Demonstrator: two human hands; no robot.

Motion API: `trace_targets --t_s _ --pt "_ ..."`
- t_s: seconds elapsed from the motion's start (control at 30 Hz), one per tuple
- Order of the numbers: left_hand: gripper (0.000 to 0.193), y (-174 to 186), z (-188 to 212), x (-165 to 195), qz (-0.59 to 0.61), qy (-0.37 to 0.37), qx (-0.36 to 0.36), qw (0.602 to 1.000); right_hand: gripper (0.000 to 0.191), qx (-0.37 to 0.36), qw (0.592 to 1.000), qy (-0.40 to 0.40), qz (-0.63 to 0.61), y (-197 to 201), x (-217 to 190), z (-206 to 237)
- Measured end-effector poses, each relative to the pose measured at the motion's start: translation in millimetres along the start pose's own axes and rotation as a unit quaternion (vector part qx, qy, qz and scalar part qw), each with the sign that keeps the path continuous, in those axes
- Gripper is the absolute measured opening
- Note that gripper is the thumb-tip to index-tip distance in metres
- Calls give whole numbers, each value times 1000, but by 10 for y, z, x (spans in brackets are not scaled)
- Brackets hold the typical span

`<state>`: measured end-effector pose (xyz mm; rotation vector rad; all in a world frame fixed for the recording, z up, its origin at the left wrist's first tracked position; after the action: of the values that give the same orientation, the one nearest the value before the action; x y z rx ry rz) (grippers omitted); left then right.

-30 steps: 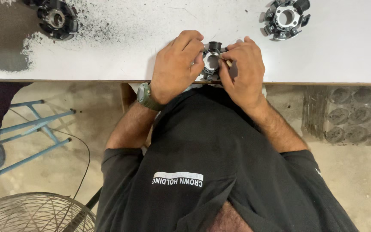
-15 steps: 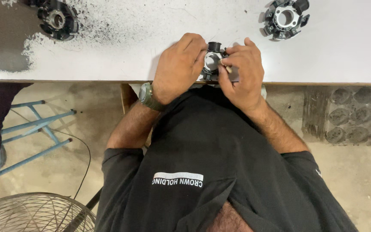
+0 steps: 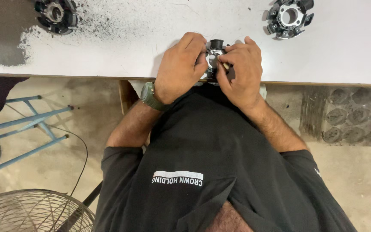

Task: The person sits at a workbench assembling small black plastic components into circular hub assemblies. They pick up parts one at a time, press and fit them into the hub by hand, and use a small hand tool to help seat the pieces, placing finished hubs aside on the table.

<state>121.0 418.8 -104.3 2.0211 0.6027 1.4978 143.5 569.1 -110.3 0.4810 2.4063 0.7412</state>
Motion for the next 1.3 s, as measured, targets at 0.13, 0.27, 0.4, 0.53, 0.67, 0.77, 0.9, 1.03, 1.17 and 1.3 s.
trace_targets --t_s 0.13,0.27,0.4,0.53,0.67,0.77,0.9,1.03,1.17,1.3 --pt "24 -10 20 -11 14 6 -6 1000 30 10 1000 13 -7 13 -22 0" --pt "25 -4 33 -4 8 -1 2 1000 30 9 1000 18 -3 -2 -47 -6" --pt "23 -8 37 -14 3 -4 7 1000 31 10 1000 21 10 -6 -59 -20" --pt "23 -9 43 -31 5 -6 8 1000 33 10 1000 23 17 -16 -66 -33" --pt "22 -24 43 -40 7 -11 5 1000 33 12 999 26 20 -27 -71 -44" --pt "22 -24 42 -59 4 -9 5 1000 33 9 999 31 22 -37 -81 -55" --pt "21 -29 51 -64 7 -9 7 1000 33 6 999 28 22 -34 -83 -67" --pt "16 -31 63 -106 12 1 5 1000 32 -1 1000 21 14 -39 -86 -56" --pt "8 286 118 -328 -74 -20 70 995 28 0 1000 -1 27 31 42 15" --pt "7 1133 381 -791 -125 -67 230 963 22 -18 996 -25 84 266 364 155"
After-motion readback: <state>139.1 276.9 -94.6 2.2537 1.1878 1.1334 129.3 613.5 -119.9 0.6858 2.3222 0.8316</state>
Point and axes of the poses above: each hand's wrist, its own z-axis away from the middle knuckle, its own y-axis out of the back of the hand, x = y × z, the point moved 9 cm from there along -z, towards the middle knuckle, and after that the axes turned 10 degrees about y, right-handed, at the moved point
